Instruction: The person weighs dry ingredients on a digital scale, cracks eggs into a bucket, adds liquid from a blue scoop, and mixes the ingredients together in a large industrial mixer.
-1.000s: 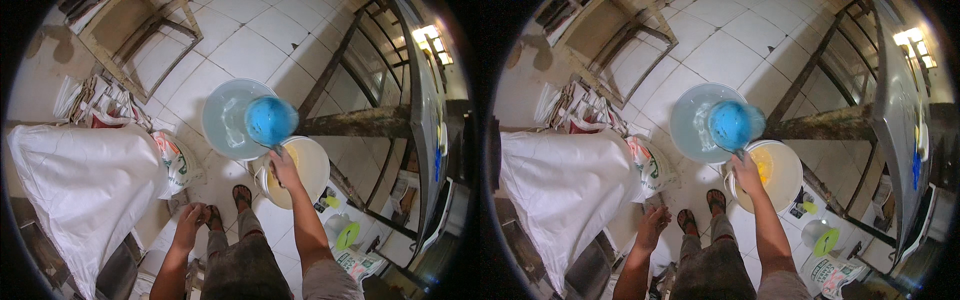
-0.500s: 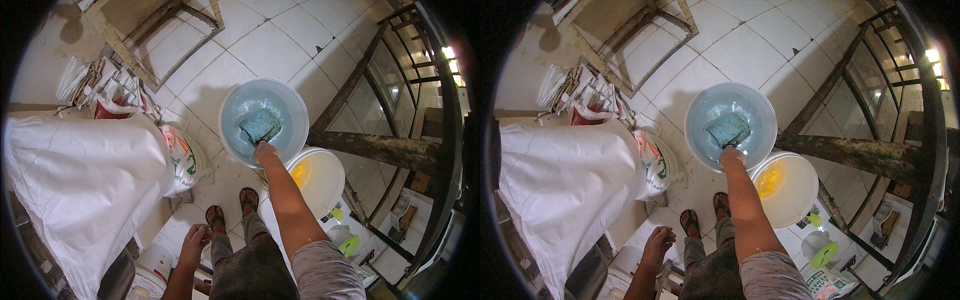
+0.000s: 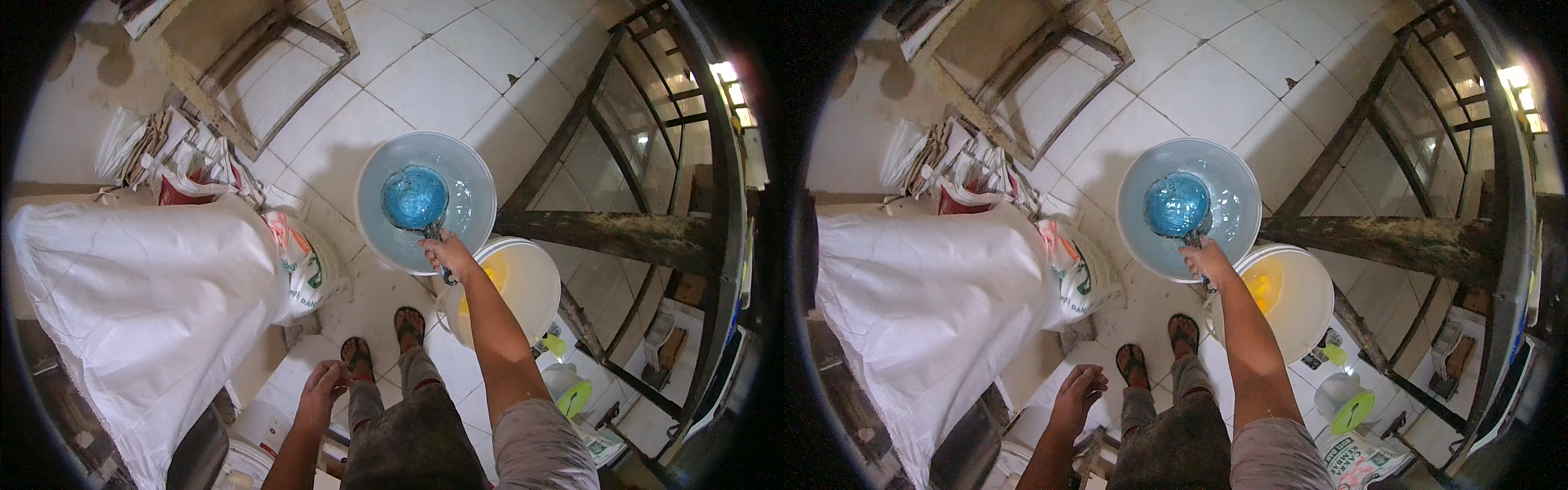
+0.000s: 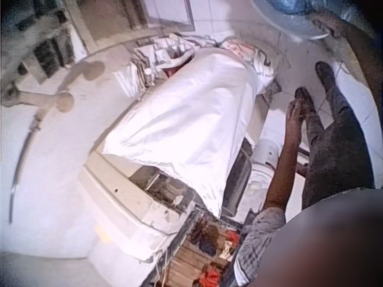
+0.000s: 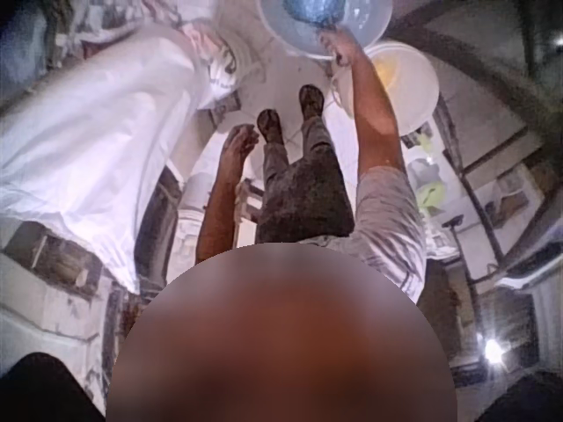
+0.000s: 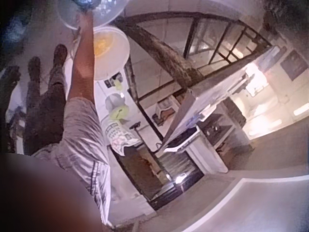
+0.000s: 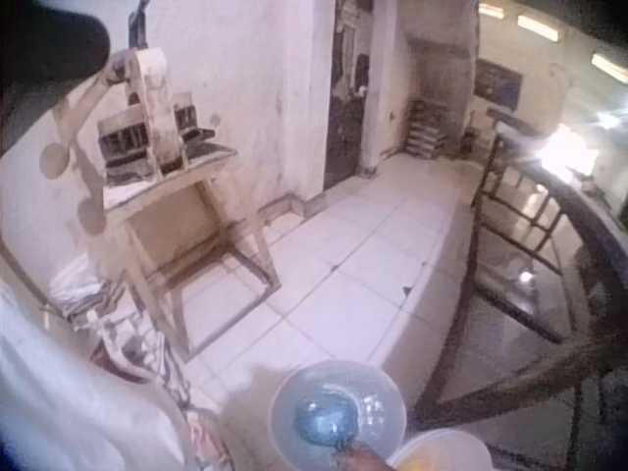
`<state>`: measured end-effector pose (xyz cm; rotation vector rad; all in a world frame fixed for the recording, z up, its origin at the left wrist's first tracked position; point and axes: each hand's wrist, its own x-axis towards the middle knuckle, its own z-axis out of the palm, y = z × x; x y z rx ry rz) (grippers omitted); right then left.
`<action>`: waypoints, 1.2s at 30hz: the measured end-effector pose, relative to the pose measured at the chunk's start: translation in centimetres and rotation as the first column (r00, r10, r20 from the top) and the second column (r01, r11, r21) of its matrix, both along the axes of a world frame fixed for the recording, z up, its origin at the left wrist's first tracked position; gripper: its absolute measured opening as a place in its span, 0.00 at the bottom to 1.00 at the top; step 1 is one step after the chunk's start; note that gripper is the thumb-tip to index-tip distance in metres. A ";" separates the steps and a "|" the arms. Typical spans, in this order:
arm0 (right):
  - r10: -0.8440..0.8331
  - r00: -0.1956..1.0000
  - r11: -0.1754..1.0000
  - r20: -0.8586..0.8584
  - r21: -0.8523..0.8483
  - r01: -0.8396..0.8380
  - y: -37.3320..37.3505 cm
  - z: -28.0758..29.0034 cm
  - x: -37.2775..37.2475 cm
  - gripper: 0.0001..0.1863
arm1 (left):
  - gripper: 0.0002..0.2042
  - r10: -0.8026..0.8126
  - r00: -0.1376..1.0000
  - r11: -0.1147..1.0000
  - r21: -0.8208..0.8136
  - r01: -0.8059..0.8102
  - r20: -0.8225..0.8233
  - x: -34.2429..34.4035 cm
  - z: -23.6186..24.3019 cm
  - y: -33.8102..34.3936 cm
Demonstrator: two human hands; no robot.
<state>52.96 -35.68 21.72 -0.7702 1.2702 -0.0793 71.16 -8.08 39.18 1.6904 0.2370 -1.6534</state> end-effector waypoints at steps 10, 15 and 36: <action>-0.165 0.980 0.985 0.114 -0.033 0.170 2.3 6.5 -0.5 0.11 | 0.14 -0.058 0.998 0.996 -0.061 0.059 0.004 -0.8 1.5 0.3; -0.273 0.922 0.957 0.276 -0.018 0.289 4.4 10.2 -2.0 0.11 | 0.14 -0.126 0.992 0.989 -0.070 0.127 0.016 -1.6 2.9 0.5; -0.439 0.854 0.825 -0.281 -0.502 0.259 20.6 7.6 -22.1 0.09 | 0.11 -0.366 0.930 0.924 -0.104 0.367 0.026 -4.2 4.0 1.3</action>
